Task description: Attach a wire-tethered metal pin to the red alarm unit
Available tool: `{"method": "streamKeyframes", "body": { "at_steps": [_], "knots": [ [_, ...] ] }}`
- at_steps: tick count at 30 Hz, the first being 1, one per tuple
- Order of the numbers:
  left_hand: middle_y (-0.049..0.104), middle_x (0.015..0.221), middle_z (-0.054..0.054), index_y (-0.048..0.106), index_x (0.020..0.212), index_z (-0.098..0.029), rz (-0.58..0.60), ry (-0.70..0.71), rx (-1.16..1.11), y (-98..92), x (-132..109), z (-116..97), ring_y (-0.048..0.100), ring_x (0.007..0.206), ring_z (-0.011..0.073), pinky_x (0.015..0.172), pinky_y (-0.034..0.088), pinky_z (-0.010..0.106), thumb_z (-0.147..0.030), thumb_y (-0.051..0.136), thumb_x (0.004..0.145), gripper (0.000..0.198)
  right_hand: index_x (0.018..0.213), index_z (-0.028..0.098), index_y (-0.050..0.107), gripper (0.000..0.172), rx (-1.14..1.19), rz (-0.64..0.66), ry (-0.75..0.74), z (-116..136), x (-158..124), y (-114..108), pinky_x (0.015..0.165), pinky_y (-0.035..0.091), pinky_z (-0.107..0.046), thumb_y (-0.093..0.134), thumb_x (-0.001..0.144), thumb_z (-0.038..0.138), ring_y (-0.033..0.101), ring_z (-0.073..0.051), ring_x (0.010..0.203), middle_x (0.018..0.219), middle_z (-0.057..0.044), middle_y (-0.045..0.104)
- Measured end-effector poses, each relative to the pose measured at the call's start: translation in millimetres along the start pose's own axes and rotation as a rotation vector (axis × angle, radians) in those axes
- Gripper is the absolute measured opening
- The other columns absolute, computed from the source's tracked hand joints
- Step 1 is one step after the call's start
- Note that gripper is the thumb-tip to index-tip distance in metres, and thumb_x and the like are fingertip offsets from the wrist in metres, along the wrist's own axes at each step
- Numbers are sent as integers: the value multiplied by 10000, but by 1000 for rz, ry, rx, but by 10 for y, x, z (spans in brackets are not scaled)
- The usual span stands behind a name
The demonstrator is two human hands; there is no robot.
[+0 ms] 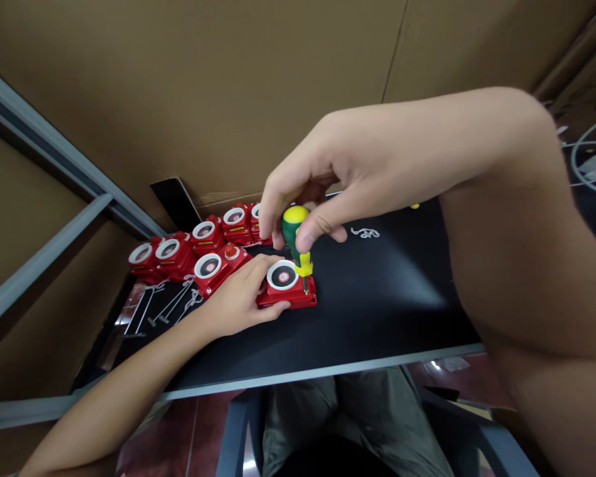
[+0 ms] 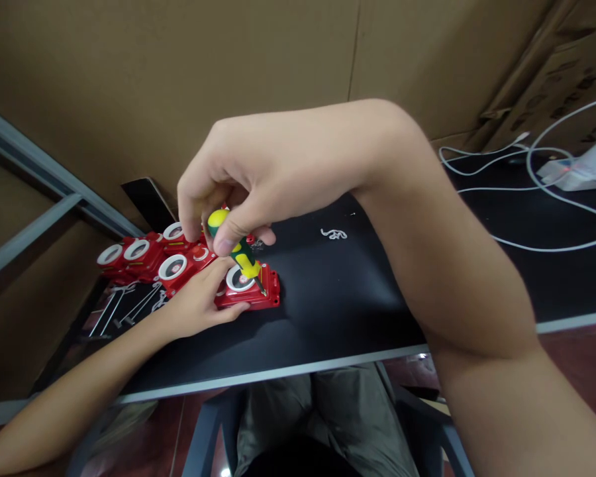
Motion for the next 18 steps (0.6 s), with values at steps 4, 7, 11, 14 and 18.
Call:
{"method": "streamKeyframes", "body": {
  "at_steps": [4, 7, 11, 14, 18],
  "knots": [
    [729, 1354, 152, 562, 1504, -192, 17, -15, -3, 7, 1, 20, 759, 1262, 357, 1159, 632, 493, -465, 769, 1051, 568, 1392, 182, 780, 342, 51, -50, -37, 22, 54, -25, 854, 552, -196, 765, 1121, 390, 724, -67, 906, 1118, 54, 813],
    [733, 1380, 156, 564, 1504, -192, 22, -37, -4, 10, -14, 53, 758, 1281, 362, 1159, 635, 497, -473, 768, 1050, 572, 1372, 157, 795, 355, 125, -28, -51, -20, 97, 5, 831, 561, -207, 809, 1092, 375, 723, -84, 900, 1125, 13, 833],
    [706, 1505, 187, 545, 1544, -190, 27, -58, 5, 21, -32, 93, 731, 1370, 387, 1196, 623, 520, -540, 760, 1052, 641, 1468, 148, 752, 491, 185, 57, -61, -109, 104, 77, 874, 585, -221, 784, 1097, 468, 731, -91, 934, 1231, -17, 833],
    [696, 1541, 210, 526, 1582, -174, 42, -87, 21, 39, -38, 128, 709, 1421, 413, 1231, 603, 563, -558, 760, 1048, 698, 1493, 172, 739, 539, 238, 124, -64, -145, 107, 141, 935, 594, -210, 783, 1082, 518, 750, -101, 1048, 1298, 1, 824],
    [703, 1537, 203, 537, 1585, -185, 50, -86, 2, 42, -35, 118, 715, 1412, 409, 1204, 623, 546, -552, 757, 1047, 688, 1500, 185, 738, 534, 304, 159, -14, -199, 147, 212, 901, 603, -207, 820, 1060, 476, 767, -105, 1051, 1293, -9, 839]
  ]
}}
Point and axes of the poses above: each hand's wrist, its own x-axis towards the middle knuckle, its own y-axis out of the palm, z = x × y, the point moved 10 cm from there along x, towards the middle knuckle
